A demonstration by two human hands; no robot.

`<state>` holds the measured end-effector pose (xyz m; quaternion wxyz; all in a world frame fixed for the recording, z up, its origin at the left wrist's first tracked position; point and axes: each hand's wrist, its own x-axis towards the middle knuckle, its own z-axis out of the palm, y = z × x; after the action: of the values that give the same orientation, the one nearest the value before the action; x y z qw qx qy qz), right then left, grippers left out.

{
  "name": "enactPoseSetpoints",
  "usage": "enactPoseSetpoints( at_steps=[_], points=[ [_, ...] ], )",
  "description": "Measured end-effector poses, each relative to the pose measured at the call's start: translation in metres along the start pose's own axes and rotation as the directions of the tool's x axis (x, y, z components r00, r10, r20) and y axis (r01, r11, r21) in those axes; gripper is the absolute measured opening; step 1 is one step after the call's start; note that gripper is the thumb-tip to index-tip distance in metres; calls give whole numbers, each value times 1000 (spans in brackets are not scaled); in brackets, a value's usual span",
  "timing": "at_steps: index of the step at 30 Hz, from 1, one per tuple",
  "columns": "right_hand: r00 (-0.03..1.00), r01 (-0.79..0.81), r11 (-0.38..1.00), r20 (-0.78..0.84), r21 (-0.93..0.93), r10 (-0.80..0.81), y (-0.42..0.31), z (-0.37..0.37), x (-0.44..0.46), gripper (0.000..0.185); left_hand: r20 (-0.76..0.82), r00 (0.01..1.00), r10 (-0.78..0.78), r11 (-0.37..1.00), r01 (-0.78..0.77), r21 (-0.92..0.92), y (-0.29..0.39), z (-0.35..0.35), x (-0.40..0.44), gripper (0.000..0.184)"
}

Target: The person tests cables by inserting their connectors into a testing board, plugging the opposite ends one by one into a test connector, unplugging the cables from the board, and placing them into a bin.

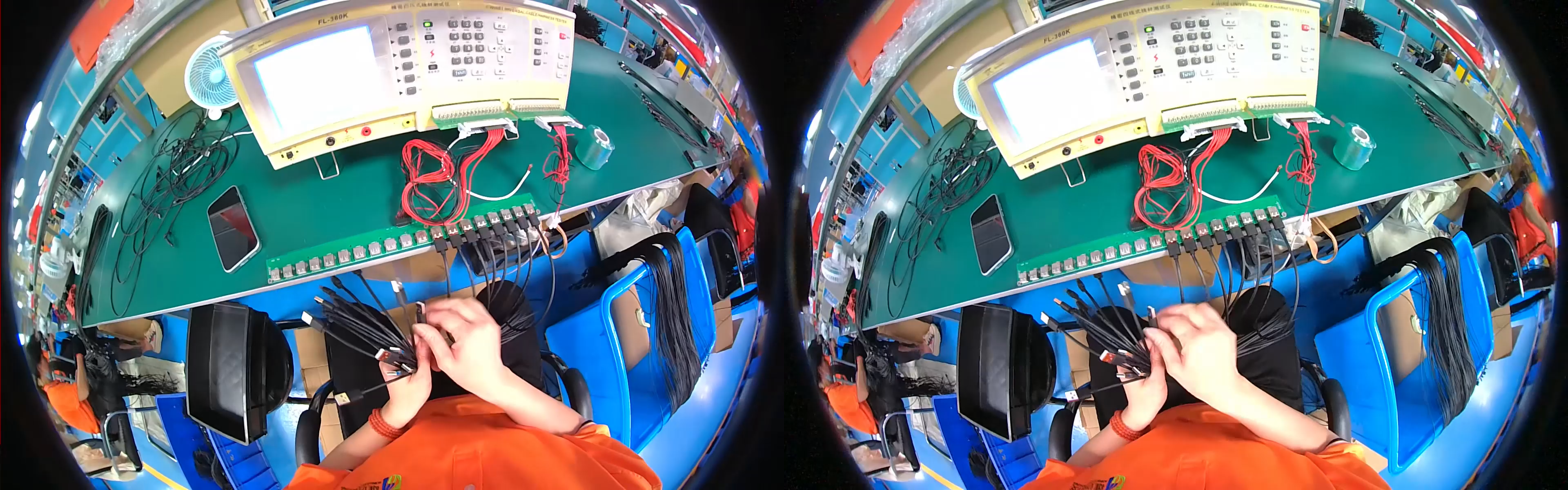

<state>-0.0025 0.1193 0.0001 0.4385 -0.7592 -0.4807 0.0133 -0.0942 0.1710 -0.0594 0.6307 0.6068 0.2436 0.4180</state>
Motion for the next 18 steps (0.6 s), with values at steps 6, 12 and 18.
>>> enactPoseSetpoints(
  at_steps=[6, 12, 18],
  points=[
    [911, -337, 478, 152, 811, 384, -14, 21, 25, 18, -57, 998, -32, 999, 31, -27, 6, -19, -8, 25],
    [847, -372, 500, 65, 782, 528, 19, 52, 39, 22, 31, 985, -172, 951, 175, -256, 7, -22, -16, 31],
    [861, -361, 560, 36, 745, 507, 20, 42, 42, 24, 32, 974, -225, 954, 226, -196, 9, -20, -16, 27]
  ],
)
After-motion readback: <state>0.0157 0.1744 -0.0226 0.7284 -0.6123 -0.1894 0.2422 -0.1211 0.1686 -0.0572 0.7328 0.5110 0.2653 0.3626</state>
